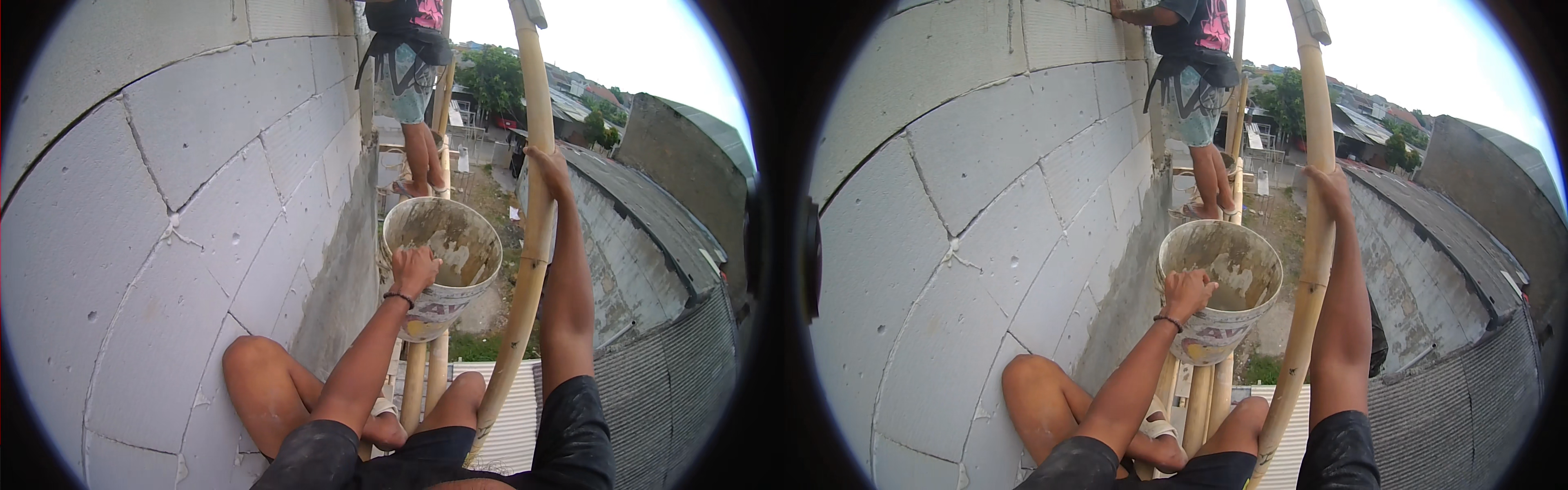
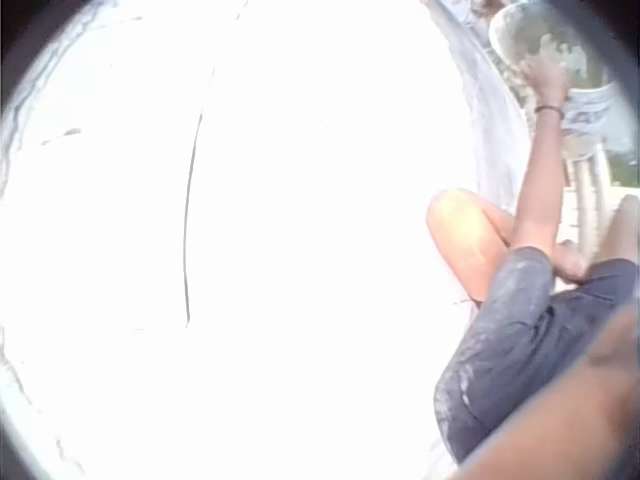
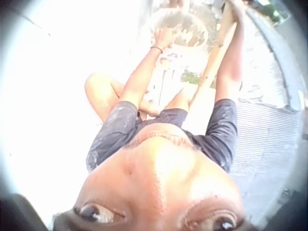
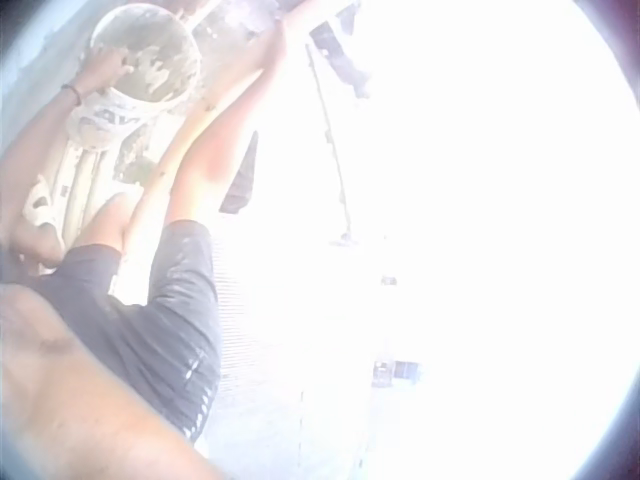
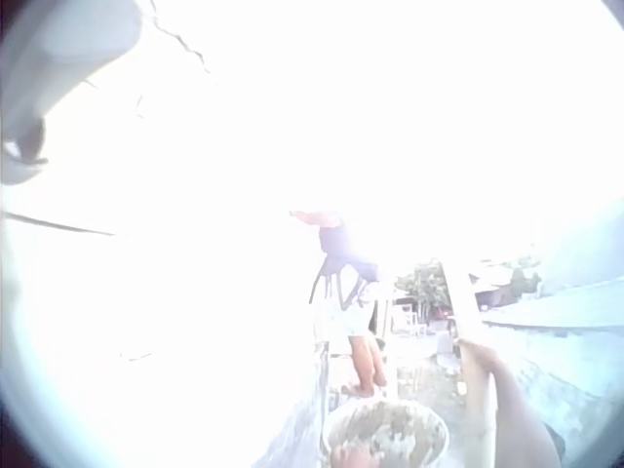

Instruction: The person applies mortar to a brick wall using a trowel, scooping the mortar from a bucket and spreading it onto the wall.

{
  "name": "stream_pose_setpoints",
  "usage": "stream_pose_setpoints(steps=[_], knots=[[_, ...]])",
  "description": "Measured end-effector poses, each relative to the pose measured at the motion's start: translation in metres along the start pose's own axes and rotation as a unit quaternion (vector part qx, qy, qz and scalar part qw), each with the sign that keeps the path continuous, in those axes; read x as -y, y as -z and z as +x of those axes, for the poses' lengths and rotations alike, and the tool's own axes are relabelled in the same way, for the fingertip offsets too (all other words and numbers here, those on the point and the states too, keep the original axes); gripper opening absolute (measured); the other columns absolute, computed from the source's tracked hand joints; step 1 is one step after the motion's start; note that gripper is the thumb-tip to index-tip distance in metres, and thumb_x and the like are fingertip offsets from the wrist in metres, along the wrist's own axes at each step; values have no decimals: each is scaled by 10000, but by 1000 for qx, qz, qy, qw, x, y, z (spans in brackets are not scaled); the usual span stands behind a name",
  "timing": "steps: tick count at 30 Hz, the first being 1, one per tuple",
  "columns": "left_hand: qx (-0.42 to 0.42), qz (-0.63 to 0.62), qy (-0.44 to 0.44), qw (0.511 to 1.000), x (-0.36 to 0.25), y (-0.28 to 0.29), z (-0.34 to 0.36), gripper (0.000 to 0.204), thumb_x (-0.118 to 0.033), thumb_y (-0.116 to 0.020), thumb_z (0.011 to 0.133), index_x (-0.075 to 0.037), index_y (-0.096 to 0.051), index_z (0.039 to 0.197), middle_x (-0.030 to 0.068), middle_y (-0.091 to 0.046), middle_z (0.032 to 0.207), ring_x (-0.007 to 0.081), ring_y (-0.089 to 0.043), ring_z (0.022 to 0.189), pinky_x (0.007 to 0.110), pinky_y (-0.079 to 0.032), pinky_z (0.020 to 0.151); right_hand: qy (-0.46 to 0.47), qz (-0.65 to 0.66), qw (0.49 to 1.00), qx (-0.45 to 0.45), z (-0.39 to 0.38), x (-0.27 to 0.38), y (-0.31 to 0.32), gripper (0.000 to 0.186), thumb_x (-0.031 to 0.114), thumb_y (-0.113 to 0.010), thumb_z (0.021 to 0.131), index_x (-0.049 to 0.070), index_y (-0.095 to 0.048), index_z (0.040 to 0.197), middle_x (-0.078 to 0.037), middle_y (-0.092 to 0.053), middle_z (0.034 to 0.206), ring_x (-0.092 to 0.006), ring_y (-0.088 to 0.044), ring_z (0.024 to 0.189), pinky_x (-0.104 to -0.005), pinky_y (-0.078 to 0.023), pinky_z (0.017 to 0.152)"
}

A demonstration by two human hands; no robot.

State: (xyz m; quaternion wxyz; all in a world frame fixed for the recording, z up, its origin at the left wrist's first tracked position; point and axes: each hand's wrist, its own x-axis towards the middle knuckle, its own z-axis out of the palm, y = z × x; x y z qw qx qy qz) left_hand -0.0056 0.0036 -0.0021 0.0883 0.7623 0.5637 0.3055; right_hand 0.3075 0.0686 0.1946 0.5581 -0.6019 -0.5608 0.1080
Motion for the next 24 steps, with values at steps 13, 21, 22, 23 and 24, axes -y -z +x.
stream_pose_setpoints(steps=[13, 21, 22, 23, 24], knots=[[55, 46, -213, 974, 34, 45, -21, 470, -501, -543, 957, -59, -690, 1016, 140, -672, 999, 319, -609, 1055, 454, -431, 957, 14, 5, 1000, -15, -20, 6, -3, 541, 408, -761, 747, 8, -609, 1077, -101, -650, 880, -204, -626, 740, -364, -501, 691], [128, 190, -304, 925, 60, 71, -60, 747, -554, -582, 919, -73, -412, 1465, 197, -468, 1421, 339, -381, 1385, 446, -326, 1138, 21, 48, 998, 23, -23, 9, -2, 519, 406, -758, 759, 9, -601, 1055, -73, -613, 832, -173, -602, 706, -332, -489, 643], [136, 197, -308, 921, 62, 73, -61, 796, -544, -609, 903, -69, -360, 1491, 197, -435, 1455, 340, -354, 1408, 448, -312, 1154, 15, 52, 998, 22, -25, 9, -2, 517, 401, -760, 761, 6, -596, 1052, -69, -611, 827, -168, -597, 698, -333, -488, 634], [145, 205, -312, 916, 63, 73, -62, 851, -534, -637, 887, -65, -309, 1517, 197, -402, 1489, 340, -327, 1431, 450, -298, 1170, 9, 58, 998, 20, -25, 10, -3, 515, 396, -763, 763, 2, -592, 1048, -65, -608, 823, -163, -592, 690, -335, -487, 624], [147, 201, -311, 917, 64, 72, -63, 851, -534, -637, 887, -65, -309, 1517, 197, -402, 1489, 340, -327, 1431, 450, -298, 1170, 7, 54, 998, 22, -27, 12, -4, 515, 396, -763, 763, 2, -592, 1048, -65, -608, 823, -163, -592, 690, -335, -487, 624]])
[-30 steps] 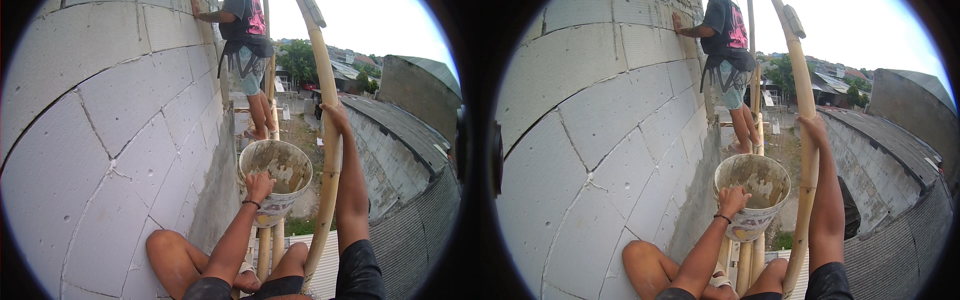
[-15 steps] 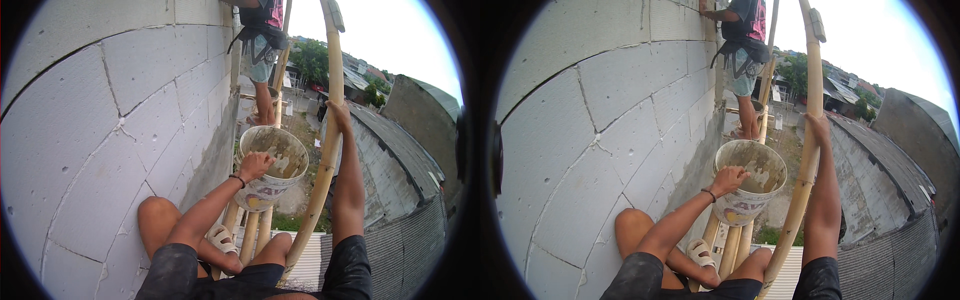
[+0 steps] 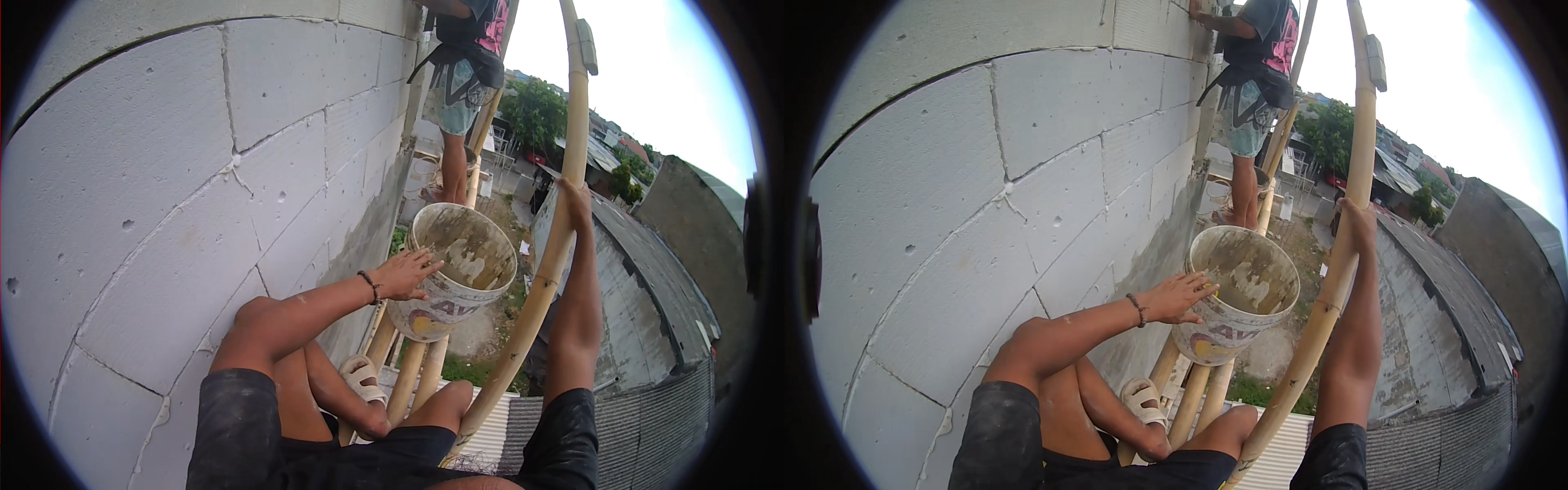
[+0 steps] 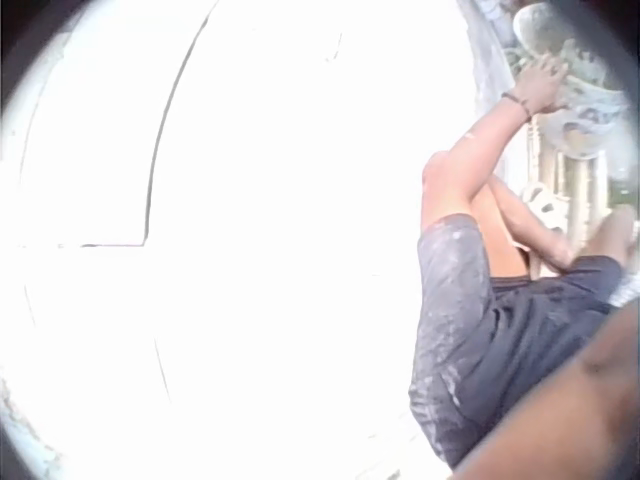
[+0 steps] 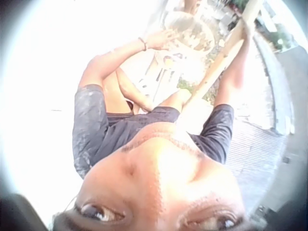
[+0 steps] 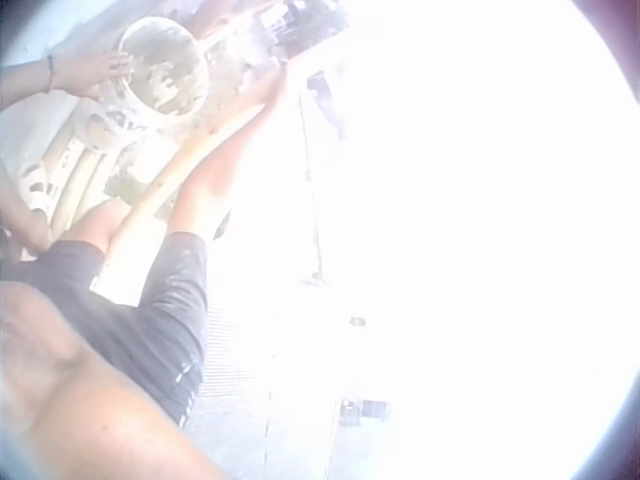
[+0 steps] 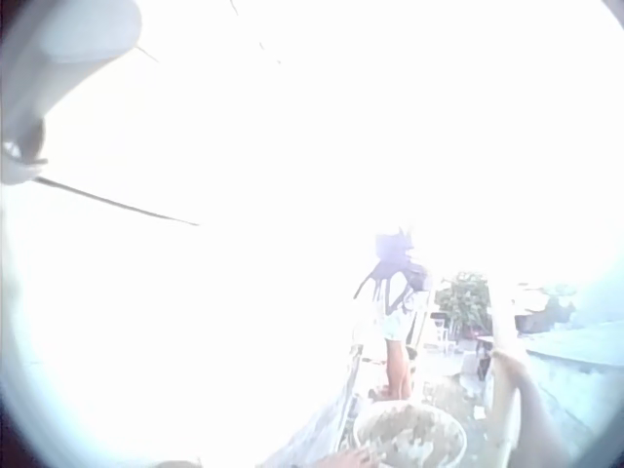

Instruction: The person applies mortar to a brick wall using a trowel, scooping the mortar from a bucket and spreading it onto the wall.

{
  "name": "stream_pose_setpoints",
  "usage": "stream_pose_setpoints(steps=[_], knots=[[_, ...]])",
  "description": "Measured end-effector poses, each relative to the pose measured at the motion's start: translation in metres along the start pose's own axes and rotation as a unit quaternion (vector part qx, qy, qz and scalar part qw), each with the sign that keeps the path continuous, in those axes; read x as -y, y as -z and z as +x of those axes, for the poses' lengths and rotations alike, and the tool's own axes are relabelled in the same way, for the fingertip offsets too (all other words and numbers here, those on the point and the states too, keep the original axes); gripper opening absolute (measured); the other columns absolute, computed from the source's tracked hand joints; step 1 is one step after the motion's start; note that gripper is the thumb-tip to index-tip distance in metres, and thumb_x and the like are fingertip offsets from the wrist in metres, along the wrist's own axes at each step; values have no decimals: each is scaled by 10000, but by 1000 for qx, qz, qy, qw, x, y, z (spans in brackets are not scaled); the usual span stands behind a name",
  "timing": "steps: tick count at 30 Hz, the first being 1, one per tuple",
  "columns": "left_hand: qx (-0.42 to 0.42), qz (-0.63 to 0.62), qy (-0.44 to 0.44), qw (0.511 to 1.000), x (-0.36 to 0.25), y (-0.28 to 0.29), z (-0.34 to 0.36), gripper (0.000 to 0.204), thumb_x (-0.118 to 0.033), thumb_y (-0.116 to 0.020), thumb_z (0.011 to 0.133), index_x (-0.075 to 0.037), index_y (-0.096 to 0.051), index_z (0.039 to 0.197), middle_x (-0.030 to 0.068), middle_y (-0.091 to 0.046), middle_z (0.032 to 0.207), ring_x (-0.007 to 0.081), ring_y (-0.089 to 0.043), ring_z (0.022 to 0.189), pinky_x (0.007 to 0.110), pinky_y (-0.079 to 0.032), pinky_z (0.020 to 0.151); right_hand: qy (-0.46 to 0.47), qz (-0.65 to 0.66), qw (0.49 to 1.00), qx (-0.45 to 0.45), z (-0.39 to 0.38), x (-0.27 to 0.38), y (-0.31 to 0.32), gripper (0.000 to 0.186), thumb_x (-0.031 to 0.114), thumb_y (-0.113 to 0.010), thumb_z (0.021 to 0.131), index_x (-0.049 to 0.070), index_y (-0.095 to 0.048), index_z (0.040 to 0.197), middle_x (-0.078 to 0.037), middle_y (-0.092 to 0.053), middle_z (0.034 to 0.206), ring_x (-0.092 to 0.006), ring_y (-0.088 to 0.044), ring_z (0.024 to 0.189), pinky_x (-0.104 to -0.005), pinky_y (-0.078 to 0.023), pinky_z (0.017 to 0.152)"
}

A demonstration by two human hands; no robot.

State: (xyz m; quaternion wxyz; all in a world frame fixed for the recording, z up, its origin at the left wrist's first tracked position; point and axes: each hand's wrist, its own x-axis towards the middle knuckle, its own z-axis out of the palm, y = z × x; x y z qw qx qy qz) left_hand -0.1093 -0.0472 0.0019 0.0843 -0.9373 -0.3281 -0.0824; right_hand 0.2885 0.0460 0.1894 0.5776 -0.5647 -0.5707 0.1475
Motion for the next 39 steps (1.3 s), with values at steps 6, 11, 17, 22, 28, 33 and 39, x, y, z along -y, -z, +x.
stream_pose_setpoints(steps=[6, 11, 17, 22, 28, 33, 39], knots=[[-43, -19, 26, 999, -9, 2, -2, 900, -474, -695, 855, -69, -266, 1534, 203, -384, 1499, 342, -310, 1443, 464, -356, 1135, -15, -33, 999, -19, 4, 7, 4, 613, 460, -768, 754, -8, -587, 1106, -80, -617, 852, -169, -593, 708, -329, -484, 645], [-9, -14, 54, 998, -13, -2, 0, 990, -463, -733, 818, -54, -202, 1547, 234, -332, 1522, 367, -286, 1453, 469, -398, 1101, -30, -52, 998, -27, 3, 9, 0, 512, 432, -788, 736, 32, -630, 1015, -51, -608, 785, -153, -595, 653, -332, -481, 589], [-26, 24, 77, 996, -20, -11, -3, 1120, -456, -792, 747, -52, -140, 1563, 246, -285, 1545, 366, -234, 1476, 490, -394, 1084, -26, -31, 999, -16, -1, 6, -2, 451, 389, -766, 752, 23, -636, 983, -49, -600, 759, -153, -583, 622, -324, -467, 577], [-24, 10, 79, 997, -19, -12, -3, 1137, -446, -807, 734, -58, -137, 1567, 239, -285, 1550, 354, -226, 1482, 484, -399, 1073, -27, -51, 998, 14, 1, 8, 1, 505, 440, -727, 789, 22, -595, 1039, -68, -601, 813, -170, -596, 680, -336, -482, 613], [-18, 4, 80, 997, -19, -12, -1, 1142, -442, -812, 732, -64, -134, 1569, 234, -272, 1560, 351, -230, 1481, 488, -399, 1076, -29, -45, 999, 9, 2, 4, 1, 500, 437, -721, 796, 25, -605, 1054, -72, -608, 811, -170, -603, 682, -336, -483, 621], [-29, 8, 64, 998, -18, -12, -2, 1152, -448, -808, 732, -64, -118, 1572, 232, -257, 1567, 356, -227, 1482, 478, -411, 1071, -20, -68, 997, -3, 7, 0, 5, 519, 444, -726, 793, 19, -597, 1061, -77, -613, 817, -169, -608, 689, -336, -486, 626], [-38, 11, 47, 998, -20, -12, -2, 1169, -427, -812, 721, -50, -102, 1569, 255, -251, 1560, 376, -218, 1481, 455, -451, 1042, 5, -44, 999, -6, -2, 4, 4, 454, 394, -739, 776, 24, -623, 1012, -66, -615, 790, -160, -601, 655, -338, -478, 599]])
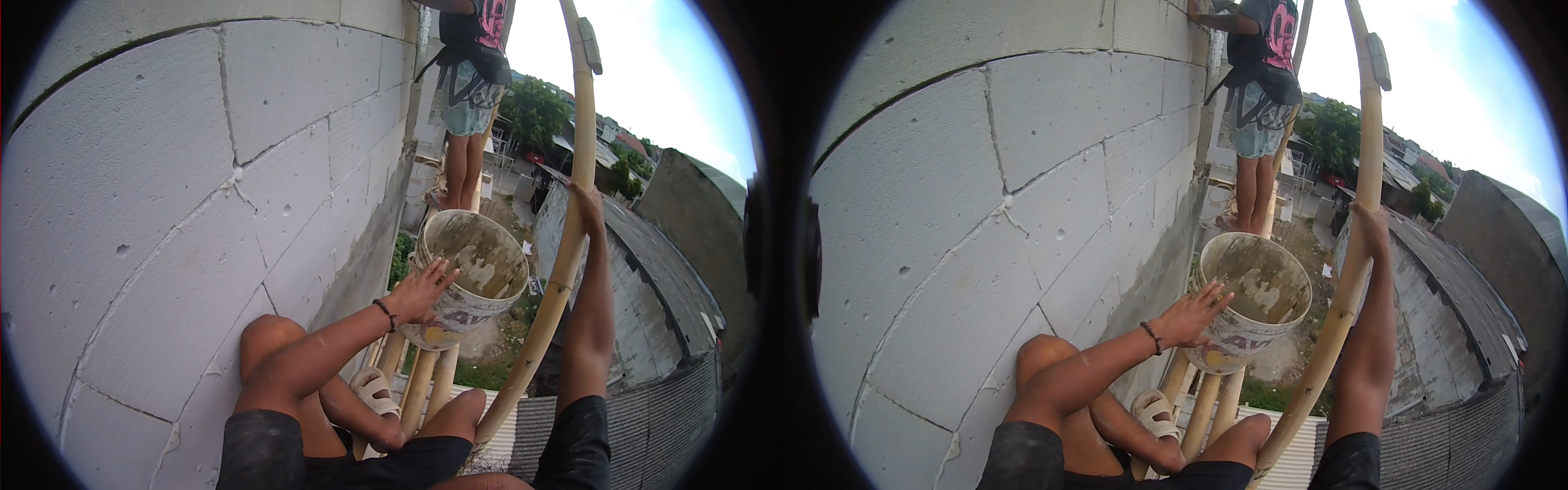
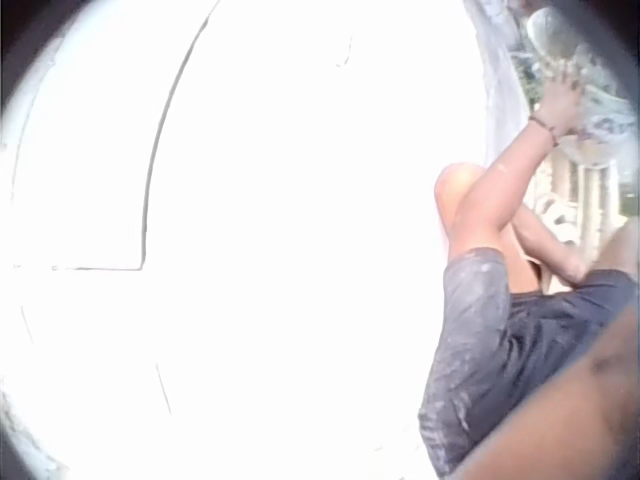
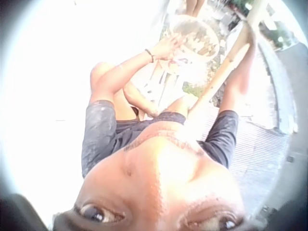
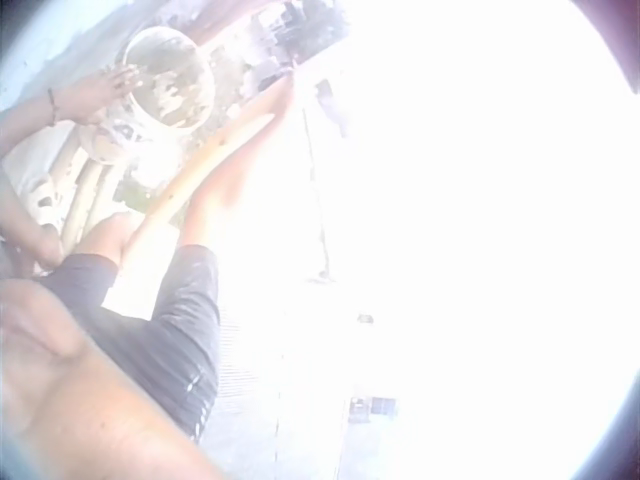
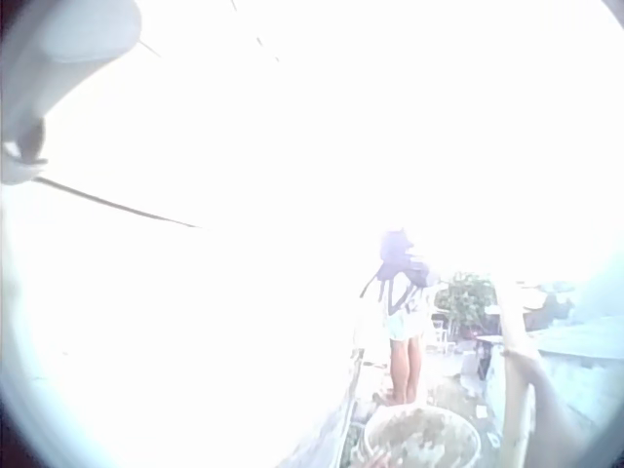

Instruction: The person applies mortar to a brick wall using a trowel, scooping the mortar from a bucket and spreading it onto the wall.

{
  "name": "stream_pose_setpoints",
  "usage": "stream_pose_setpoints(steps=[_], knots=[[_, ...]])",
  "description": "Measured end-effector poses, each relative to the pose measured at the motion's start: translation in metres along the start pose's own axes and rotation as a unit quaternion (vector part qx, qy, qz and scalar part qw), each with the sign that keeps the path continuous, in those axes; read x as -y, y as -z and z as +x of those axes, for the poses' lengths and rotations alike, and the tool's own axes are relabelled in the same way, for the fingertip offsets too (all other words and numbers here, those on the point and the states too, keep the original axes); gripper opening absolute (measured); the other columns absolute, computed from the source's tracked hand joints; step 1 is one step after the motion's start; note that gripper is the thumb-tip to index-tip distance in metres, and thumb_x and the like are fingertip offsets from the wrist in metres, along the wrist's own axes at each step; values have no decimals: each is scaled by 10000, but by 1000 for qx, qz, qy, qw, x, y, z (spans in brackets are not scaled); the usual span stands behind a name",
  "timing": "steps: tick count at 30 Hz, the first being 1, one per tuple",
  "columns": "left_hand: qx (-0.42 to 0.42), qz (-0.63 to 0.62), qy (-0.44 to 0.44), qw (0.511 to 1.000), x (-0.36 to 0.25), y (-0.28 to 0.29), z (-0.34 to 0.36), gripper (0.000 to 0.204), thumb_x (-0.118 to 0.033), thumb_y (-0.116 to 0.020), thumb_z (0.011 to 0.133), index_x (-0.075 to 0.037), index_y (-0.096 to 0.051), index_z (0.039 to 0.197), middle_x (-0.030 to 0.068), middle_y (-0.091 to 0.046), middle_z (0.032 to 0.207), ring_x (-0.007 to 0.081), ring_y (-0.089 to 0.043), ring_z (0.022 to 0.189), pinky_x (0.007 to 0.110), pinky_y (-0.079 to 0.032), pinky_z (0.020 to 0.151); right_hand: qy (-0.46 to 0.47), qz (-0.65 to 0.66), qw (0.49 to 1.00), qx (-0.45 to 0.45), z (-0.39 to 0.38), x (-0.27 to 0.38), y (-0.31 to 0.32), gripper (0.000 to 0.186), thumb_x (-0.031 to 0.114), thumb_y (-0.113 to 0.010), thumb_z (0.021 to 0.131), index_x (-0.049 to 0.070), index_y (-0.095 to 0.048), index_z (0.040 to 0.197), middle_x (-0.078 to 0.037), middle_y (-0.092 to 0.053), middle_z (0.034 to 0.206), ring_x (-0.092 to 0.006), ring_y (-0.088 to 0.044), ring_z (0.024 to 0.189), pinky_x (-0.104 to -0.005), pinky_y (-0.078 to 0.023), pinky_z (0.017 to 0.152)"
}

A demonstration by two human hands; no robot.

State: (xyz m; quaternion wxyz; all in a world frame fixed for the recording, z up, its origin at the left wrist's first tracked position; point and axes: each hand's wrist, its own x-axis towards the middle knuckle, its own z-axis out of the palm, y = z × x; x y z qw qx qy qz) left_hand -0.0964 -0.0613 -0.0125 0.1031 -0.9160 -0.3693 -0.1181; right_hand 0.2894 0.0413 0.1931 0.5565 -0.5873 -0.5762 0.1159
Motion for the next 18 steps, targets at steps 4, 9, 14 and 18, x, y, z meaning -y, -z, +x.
stream_pose_setpoints(steps=[4, 9, 14, 18], knots=[[-11, 16, -7, 1000, 0, 1, 2, 1171, -414, -822, 711, -40, -110, 1562, 272, -252, 1551, 394, -225, 1474, 457, -466, 1030, -2, 2, 1000, -8, 3, -5, 1, 481, 404, -739, 778, 19, -611, 1037, -70, -617, 804, -166, -603, 653, -341, -480, 604], [-15, 20, -4, 1000, 2, 1, 1, 1179, -406, -830, 703, -34, -110, 1560, 279, -247, 1551, 405, -232, 1469, 456, -475, 1024, -5, -12, 1000, -6, 4, -5, 0, 584, 453, -751, 755, -11, -595, 1075, -95, -624, 860, -191, -615, 739, -352, -491, 666], [-16, 16, -3, 1000, 0, 0, 0, 1187, -400, -836, 698, -32, -107, 1559, 281, -250, 1548, 407, -231, 1470, 454, -482, 1020, -12, -15, 1000, -20, 9, -10, 1, 549, 430, -756, 760, 3, -600, 1068, -89, -627, 845, -191, -618, 718, -356, -495, 656], [-22, 25, -3, 999, -1, 3, -3, 1183, -400, -834, 701, -32, -108, 1559, 281, -256, 1545, 404, -235, 1469, 450, -484, 1017, -5, -8, 1000, -15, 7, -8, -2, 556, 444, -757, 758, 1, -598, 1054, -80, -617, 825, -182, -603, 697, -348, -483, 635]])
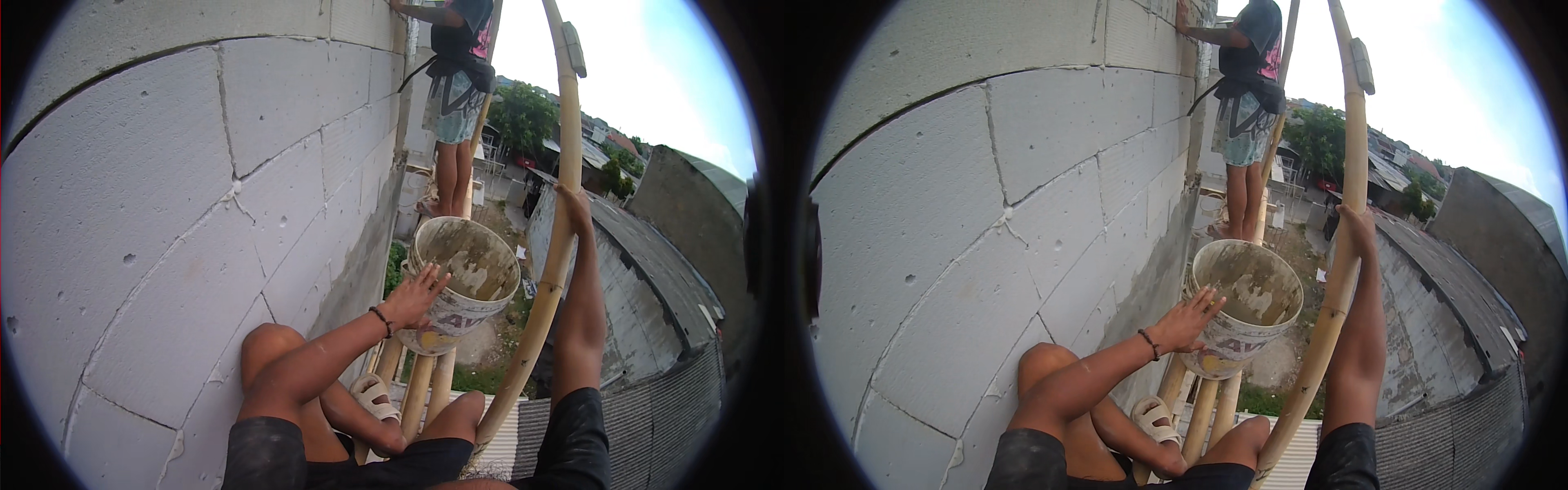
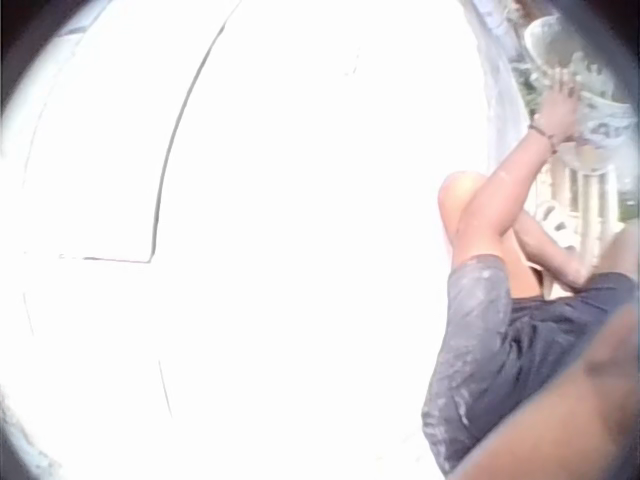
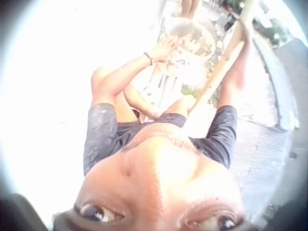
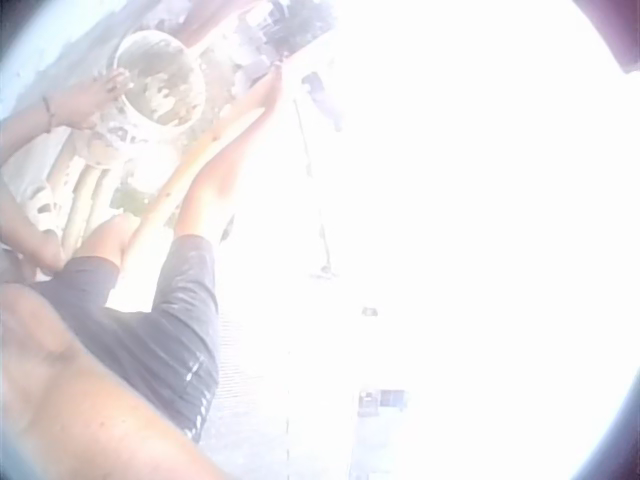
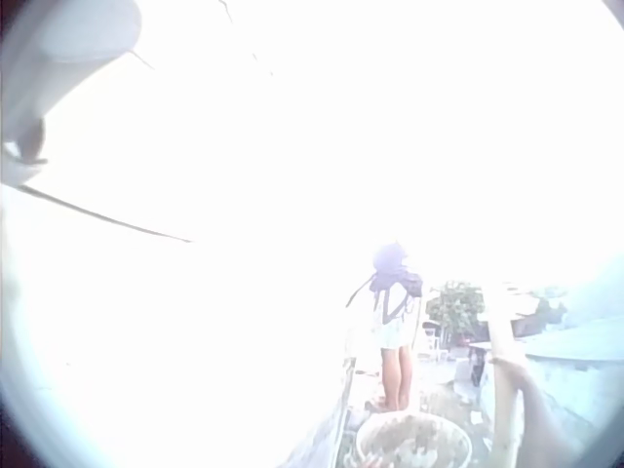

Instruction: The person applies mortar to a brick wall using a trowel, scooping the mortar from a bucket and spreading it onto the wall.

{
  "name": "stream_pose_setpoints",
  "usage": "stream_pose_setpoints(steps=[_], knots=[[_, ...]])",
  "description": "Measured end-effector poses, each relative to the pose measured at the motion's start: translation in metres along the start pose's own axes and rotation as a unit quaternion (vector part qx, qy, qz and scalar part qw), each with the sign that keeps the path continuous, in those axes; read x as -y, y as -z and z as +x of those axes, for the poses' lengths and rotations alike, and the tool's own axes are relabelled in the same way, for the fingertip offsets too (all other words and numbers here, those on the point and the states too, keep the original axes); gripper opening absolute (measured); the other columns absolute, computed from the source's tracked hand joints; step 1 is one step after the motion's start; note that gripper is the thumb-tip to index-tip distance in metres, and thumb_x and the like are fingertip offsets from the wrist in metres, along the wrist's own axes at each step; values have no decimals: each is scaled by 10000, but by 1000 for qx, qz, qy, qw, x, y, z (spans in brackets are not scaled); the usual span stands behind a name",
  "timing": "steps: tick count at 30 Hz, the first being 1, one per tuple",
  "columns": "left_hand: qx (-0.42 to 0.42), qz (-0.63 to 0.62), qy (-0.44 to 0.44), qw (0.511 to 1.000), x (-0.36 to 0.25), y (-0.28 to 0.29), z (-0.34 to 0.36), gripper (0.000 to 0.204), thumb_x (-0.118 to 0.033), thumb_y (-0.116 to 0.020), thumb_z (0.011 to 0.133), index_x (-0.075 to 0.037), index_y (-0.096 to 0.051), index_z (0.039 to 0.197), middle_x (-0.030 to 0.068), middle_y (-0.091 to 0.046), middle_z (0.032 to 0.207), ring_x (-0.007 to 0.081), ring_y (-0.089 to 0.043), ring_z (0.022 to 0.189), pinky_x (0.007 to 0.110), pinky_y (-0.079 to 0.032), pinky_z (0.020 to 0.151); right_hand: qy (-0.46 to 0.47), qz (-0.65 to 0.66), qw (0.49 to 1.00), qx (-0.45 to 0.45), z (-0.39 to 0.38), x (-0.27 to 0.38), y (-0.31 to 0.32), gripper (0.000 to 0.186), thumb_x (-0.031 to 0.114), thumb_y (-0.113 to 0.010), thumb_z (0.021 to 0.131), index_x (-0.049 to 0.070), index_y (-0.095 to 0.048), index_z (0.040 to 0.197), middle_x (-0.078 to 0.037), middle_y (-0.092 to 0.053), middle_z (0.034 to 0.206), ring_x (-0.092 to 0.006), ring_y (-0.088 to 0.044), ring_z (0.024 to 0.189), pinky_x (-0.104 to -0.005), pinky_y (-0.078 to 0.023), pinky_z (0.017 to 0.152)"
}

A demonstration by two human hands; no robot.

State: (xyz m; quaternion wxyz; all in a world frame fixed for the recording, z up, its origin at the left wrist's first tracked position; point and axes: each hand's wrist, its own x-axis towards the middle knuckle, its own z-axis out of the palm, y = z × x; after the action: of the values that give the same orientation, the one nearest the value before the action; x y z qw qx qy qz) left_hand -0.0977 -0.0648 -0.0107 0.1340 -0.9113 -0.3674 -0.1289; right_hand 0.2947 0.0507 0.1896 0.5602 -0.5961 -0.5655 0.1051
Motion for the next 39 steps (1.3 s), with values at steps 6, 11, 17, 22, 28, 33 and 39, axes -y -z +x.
stream_pose_setpoints(steps=[6, 11, 17, 22, 28, 33, 39], knots=[[11, -22, 9, 1000, -2, 2, 0, 1168, -384, -831, 709, -34, -110, 1559, 277, -272, 1535, 402, -238, 1468, 447, -444, 1064, -6, 31, 999, 17, -8, 5, 1, 529, 424, -756, 765, -1, -604, 1040, -80, -613, 811, -177, -601, 675, -345, -483, 613], [-8, -25, 4, 1000, -2, 1, 0, 1170, -376, -840, 701, -36, -120, 1559, 279, -277, 1533, 406, -239, 1467, 450, -428, 1073, -4, 23, 999, 22, -8, 9, 3, 526, 421, -755, 766, -1, -606, 1041, -86, -617, 814, -182, -606, 677, -350, -489, 610], [5, -23, 3, 1000, -2, 3, 0, 1172, -377, -839, 702, -34, -116, 1559, 289, -269, 1535, 408, -234, 1469, 450, -455, 1045, 0, 15, 1000, 9, 0, -1, 2, 520, 420, -751, 769, -3, -608, 1037, -86, -618, 809, -185, -607, 669, -354, -488, 609], [1, -14, 2, 1000, 0, 0, -1, 1163, -383, -828, 716, -30, -110, 1560, 291, -267, 1537, 407, -231, 1472, 448, -469, 1025, -1, 19, 1000, 22, 2, -2, 2, 506, 411, -752, 771, 0, -607, 1028, -79, -611, 796, -184, -606, 661, -354, -486, 597], [6, -11, 1, 1000, -1, 2, 0, 1164, -388, -825, 718, -28, -107, 1562, 284, -263, 1543, 405, -231, 1473, 448, -476, 1009, -6, 22, 1000, 14, -3, 3, 1, 524, 413, -758, 767, -8, -598, 1037, -80, -609, 799, -185, -610, 672, -356, -491, 597], [-2, -8, 5, 1000, -2, -2, 0, 1167, -384, -830, 711, -28, -113, 1560, 281, -266, 1541, 402, -228, 1474, 450, -478, 1004, -9, 22, 1000, 12, -7, 8, 2, 544, 427, -758, 762, -11, -602, 1045, -96, -617, 821, -190, -612, 681, -354, -496, 608], [-6, -5, 3, 1000, 0, -3, 0, 1173, -379, -836, 703, -28, -115, 1559, 277, -279, 1531, 401, -236, 1469, 447, -484, 1000, -3, 15, 1000, 18, -8, 8, 2, 551, 441, -749, 764, -11, -607, 1046, -94, -621, 829, -185, -613, 689, -352, -495, 619]])
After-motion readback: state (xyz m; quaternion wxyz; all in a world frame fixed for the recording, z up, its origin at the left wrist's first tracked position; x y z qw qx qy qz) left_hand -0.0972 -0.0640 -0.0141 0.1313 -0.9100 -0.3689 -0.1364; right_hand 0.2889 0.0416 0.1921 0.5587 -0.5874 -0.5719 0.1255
